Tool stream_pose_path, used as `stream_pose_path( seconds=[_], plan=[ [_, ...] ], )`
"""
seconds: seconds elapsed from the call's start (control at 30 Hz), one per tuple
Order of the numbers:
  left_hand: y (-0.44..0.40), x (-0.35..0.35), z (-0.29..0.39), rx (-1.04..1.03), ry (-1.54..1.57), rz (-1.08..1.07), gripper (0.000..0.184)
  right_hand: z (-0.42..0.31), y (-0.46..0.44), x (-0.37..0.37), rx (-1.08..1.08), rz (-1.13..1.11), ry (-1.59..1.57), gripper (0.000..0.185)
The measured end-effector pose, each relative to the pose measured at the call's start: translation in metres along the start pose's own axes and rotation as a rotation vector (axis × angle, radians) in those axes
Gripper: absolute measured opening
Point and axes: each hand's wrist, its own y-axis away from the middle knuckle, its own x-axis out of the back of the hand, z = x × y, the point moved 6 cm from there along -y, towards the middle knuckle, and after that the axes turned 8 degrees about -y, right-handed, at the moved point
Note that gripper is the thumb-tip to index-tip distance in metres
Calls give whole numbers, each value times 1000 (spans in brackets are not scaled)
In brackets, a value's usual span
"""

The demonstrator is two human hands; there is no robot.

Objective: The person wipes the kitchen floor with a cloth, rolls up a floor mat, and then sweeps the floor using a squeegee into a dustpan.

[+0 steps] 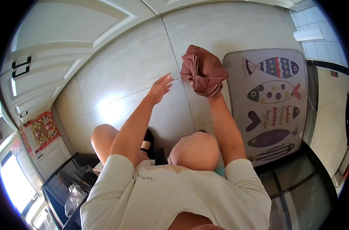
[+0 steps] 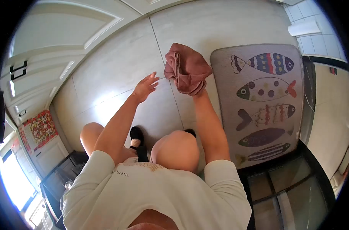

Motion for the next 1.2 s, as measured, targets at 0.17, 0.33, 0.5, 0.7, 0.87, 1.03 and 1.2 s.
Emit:
stream_pose_path(
  seconds=[0.17,0.33,0.5,0.7,0.87,1.03,1.2],
  plan=[
    [6,-28,30,-159,271,-184,85,14,9,-8,-38,-7,23,21],
    [10,-23,28,-125,313,-27,78,85,37,-3,-601,27,-236,24],
    [15,-2,12,-73,269,138,49,138,78,0,-1332,47,-324,30],
    [43,14,24,27,191,467,40,123,38,-36,-698,-171,-148,45],
    [51,17,24,-103,487,356,42,106,14,-77,-158,-395,356,61],
    [73,26,51,-262,553,505,41,94,-15,-92,-413,-367,-23,55],
    [78,5,87,-548,-170,829,37,73,-17,-84,-783,-82,-592,49]
  ],
)
